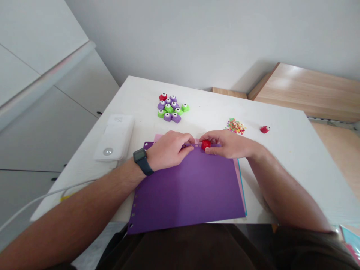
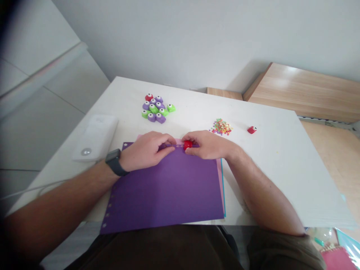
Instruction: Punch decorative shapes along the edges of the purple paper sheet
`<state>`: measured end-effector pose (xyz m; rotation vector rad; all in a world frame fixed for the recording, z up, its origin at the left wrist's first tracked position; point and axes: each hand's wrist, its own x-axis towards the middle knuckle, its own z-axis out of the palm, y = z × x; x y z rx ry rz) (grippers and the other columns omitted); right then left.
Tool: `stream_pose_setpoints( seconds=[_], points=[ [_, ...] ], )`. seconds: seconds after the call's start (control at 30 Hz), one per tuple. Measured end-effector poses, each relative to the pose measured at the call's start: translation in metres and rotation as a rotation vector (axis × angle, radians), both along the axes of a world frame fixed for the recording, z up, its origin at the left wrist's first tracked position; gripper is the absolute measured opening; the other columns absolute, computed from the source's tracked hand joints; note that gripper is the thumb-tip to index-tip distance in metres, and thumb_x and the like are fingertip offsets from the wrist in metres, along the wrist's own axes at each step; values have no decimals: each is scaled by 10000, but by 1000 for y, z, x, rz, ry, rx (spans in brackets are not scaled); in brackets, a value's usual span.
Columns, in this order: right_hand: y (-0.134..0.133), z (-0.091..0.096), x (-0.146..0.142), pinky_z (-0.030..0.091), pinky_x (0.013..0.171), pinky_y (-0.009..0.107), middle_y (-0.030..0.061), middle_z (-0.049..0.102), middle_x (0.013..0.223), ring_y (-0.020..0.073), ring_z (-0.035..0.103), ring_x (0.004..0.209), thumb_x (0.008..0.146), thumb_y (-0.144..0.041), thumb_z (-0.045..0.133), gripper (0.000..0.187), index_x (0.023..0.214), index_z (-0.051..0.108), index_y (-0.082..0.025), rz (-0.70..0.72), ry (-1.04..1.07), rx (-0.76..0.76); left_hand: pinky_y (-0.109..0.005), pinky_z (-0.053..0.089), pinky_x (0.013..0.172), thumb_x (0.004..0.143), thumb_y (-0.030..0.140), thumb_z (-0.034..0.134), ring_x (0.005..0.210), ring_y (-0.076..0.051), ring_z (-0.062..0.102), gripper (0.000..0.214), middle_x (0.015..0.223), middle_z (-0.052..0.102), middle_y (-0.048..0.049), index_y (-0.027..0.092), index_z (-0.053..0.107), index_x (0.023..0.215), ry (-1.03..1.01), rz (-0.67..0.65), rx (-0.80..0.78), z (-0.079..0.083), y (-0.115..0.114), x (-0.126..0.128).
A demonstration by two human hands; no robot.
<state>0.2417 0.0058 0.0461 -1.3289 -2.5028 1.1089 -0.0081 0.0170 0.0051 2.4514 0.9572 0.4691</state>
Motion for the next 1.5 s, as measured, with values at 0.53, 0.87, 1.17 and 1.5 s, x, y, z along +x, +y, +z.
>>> stream_pose_setpoints(
  seconds=[0.53, 0.87, 1.17, 1.5],
  points=[
    [-1, -5, -1, 454, 747, 295, 31, 721, 952, 182, 634, 828, 901, -304, 631, 274, 1149, 685, -201, -21, -28, -11, -344, 515, 896, 963, 300, 598, 947, -210, 725, 173, 1018, 780, -21, 210, 689, 1080, -14, -9, 0, -1, 0, 0],
    [-1, -7, -2, 438, 749, 288, 20, 707, 925, 173, 623, 814, 888, -278, 632, 245, 1117, 682, -207, -34, -22, -4, -341, 514, 904, 936, 205, 551, 951, -191, 729, 223, 1027, 781, -11, 206, 663, 1129, -51, -26, 5, 0, -2, -1],
    [-2, -8, -3, 432, 740, 287, 17, 710, 918, 168, 621, 803, 878, -251, 633, 240, 1108, 684, -206, -46, -9, 3, -341, 512, 877, 937, 211, 546, 940, -198, 731, 216, 1016, 780, -11, 212, 657, 1123, -50, -15, 23, -1, -2, -1],
    [-2, -9, -4, 452, 782, 294, 29, 716, 988, 181, 632, 865, 887, -267, 639, 280, 1160, 674, -210, -47, 23, -1, -350, 514, 905, 938, 199, 546, 946, -199, 729, 226, 1017, 782, -15, 205, 653, 1137, -49, -26, 25, -1, -2, -1]
  ],
)
